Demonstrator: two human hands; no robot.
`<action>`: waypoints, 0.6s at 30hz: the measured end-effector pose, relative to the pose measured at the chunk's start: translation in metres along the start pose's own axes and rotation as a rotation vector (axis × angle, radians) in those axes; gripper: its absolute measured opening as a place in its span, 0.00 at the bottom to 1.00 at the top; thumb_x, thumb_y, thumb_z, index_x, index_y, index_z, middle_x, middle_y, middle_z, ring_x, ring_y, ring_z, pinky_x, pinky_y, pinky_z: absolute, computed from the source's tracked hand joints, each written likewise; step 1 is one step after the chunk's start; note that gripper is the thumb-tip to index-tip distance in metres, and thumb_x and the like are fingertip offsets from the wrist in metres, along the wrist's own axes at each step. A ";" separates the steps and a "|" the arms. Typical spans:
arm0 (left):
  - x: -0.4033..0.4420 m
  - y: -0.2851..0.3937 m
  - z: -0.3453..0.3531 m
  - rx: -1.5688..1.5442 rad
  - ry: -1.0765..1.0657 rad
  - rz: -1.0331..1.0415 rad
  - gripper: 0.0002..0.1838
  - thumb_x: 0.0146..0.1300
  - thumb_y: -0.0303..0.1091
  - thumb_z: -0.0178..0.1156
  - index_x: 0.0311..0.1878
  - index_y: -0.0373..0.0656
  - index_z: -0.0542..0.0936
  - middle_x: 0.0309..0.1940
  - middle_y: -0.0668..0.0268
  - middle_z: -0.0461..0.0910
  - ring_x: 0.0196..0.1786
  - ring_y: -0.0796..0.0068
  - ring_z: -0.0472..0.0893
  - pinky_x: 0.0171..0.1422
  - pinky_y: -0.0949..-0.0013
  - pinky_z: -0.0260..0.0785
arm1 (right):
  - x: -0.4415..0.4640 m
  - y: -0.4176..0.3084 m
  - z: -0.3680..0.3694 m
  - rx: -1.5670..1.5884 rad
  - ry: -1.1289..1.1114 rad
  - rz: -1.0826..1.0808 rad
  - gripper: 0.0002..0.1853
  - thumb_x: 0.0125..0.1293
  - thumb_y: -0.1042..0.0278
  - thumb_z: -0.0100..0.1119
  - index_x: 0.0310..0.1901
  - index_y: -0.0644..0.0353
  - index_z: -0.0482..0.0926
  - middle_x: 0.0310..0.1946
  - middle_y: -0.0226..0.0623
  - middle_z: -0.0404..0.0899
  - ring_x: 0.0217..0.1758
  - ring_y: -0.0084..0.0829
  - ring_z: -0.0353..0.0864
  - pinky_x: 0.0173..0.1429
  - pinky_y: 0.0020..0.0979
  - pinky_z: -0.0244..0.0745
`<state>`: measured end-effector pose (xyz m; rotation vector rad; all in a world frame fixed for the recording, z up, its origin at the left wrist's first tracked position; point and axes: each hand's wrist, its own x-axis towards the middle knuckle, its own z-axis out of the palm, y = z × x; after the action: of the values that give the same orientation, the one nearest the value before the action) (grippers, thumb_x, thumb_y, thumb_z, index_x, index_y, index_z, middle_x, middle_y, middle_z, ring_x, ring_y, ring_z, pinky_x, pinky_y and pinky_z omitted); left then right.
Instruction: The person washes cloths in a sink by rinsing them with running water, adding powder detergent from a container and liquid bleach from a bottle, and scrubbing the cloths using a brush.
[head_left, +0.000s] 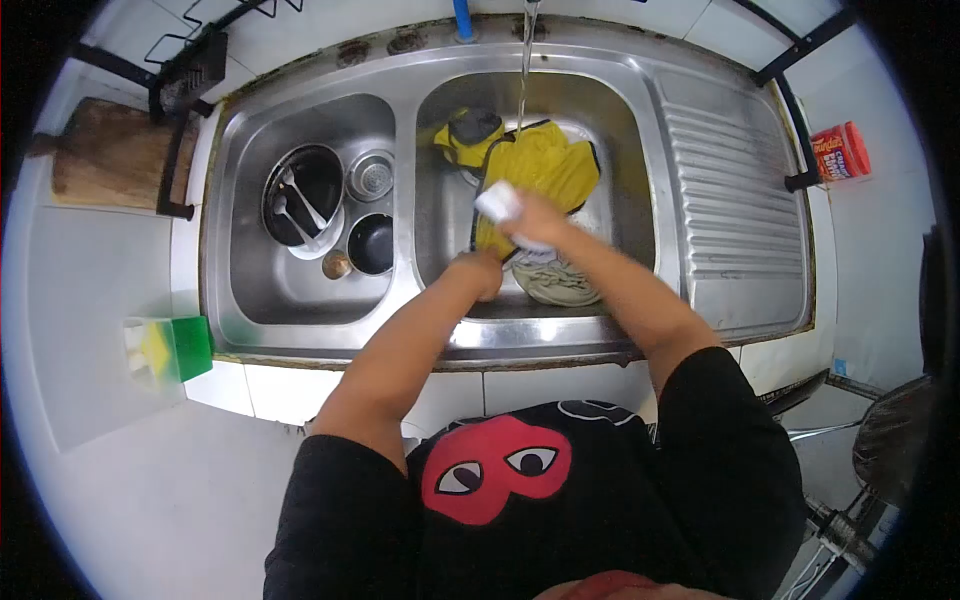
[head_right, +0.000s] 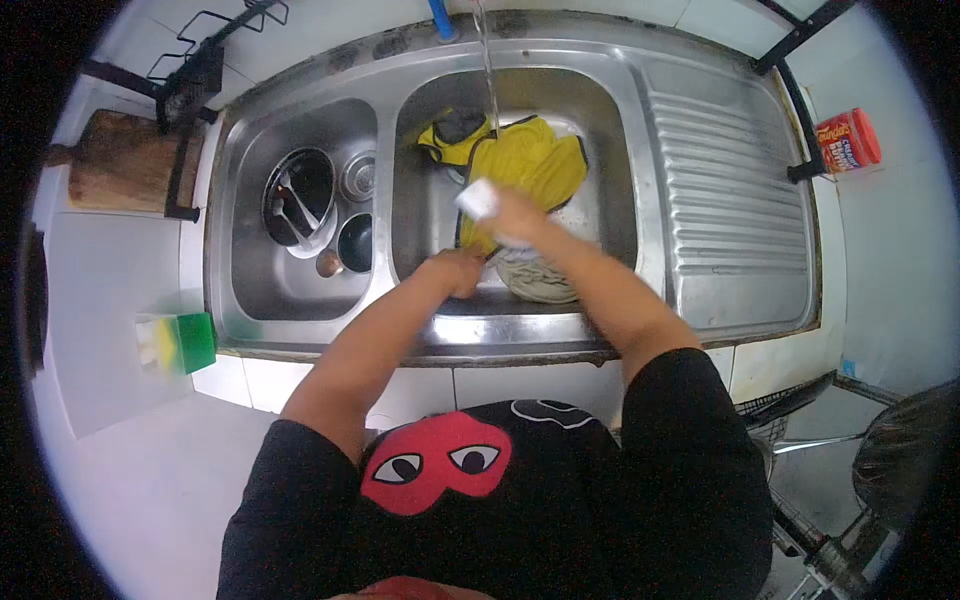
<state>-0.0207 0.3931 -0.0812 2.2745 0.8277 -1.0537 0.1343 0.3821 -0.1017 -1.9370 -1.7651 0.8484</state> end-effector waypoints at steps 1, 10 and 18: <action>-0.007 -0.001 0.000 0.009 -0.011 -0.012 0.35 0.48 0.25 0.57 0.63 0.33 0.60 0.57 0.55 0.69 0.57 0.59 0.73 0.60 0.59 0.63 | -0.009 -0.013 0.017 -0.065 0.014 -0.143 0.31 0.44 0.51 0.67 0.46 0.64 0.73 0.40 0.50 0.78 0.44 0.46 0.77 0.48 0.40 0.71; 0.006 -0.023 0.034 0.005 0.035 -0.003 0.38 0.49 0.26 0.57 0.66 0.34 0.55 0.56 0.54 0.71 0.55 0.58 0.74 0.55 0.63 0.69 | 0.035 0.021 -0.062 -0.186 0.048 0.290 0.34 0.48 0.53 0.64 0.55 0.63 0.66 0.43 0.53 0.76 0.47 0.46 0.77 0.51 0.41 0.70; -0.015 -0.013 0.011 -0.162 0.007 -0.060 0.36 0.48 0.30 0.63 0.62 0.37 0.62 0.52 0.54 0.75 0.54 0.59 0.75 0.53 0.63 0.70 | 0.042 0.000 -0.030 -0.113 -0.090 0.186 0.29 0.50 0.55 0.62 0.52 0.62 0.69 0.43 0.53 0.76 0.47 0.46 0.76 0.50 0.42 0.70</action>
<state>-0.0434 0.3905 -0.0778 2.1316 0.9542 -0.9682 0.1550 0.4267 -0.0870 -2.1956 -1.7372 0.9282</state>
